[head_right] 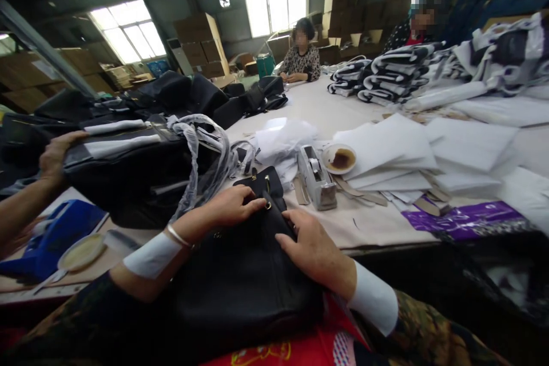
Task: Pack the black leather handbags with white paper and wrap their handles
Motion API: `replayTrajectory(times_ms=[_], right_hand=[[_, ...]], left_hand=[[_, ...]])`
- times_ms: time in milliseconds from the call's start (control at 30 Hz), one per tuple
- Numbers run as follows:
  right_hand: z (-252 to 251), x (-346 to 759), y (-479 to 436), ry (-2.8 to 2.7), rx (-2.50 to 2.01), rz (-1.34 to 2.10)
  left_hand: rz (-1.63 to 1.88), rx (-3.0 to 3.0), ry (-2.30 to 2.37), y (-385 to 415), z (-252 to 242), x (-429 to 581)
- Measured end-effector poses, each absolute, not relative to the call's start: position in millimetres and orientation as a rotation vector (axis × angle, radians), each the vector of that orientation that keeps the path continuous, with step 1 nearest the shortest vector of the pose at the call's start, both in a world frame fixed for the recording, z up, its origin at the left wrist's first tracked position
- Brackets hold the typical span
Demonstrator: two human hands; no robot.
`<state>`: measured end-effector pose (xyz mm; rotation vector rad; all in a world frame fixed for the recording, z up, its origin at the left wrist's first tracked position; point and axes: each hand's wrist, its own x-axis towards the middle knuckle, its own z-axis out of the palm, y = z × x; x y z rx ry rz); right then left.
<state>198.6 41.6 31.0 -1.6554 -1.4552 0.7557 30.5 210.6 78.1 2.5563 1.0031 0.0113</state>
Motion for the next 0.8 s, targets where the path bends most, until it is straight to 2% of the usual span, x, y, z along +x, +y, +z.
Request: replayTrajectory(times_ms=[100,267,533,800], right_hand=[[27,200,34,-1.470,-1.647,0.628],[22,204,35,-1.426,-1.613,0.625],[21,203,24,-1.183,-1.375,1.001],[6,210,14,-0.895,-1.383,1.204]], left_hand=[[-0.065,2.504,1.003,222,75,58],[-0.139,2.392,0.962,236,79,70],[-0.214,2.165,0.898,255,86,62],[-0.042,1.997,0.659,250,89,49]])
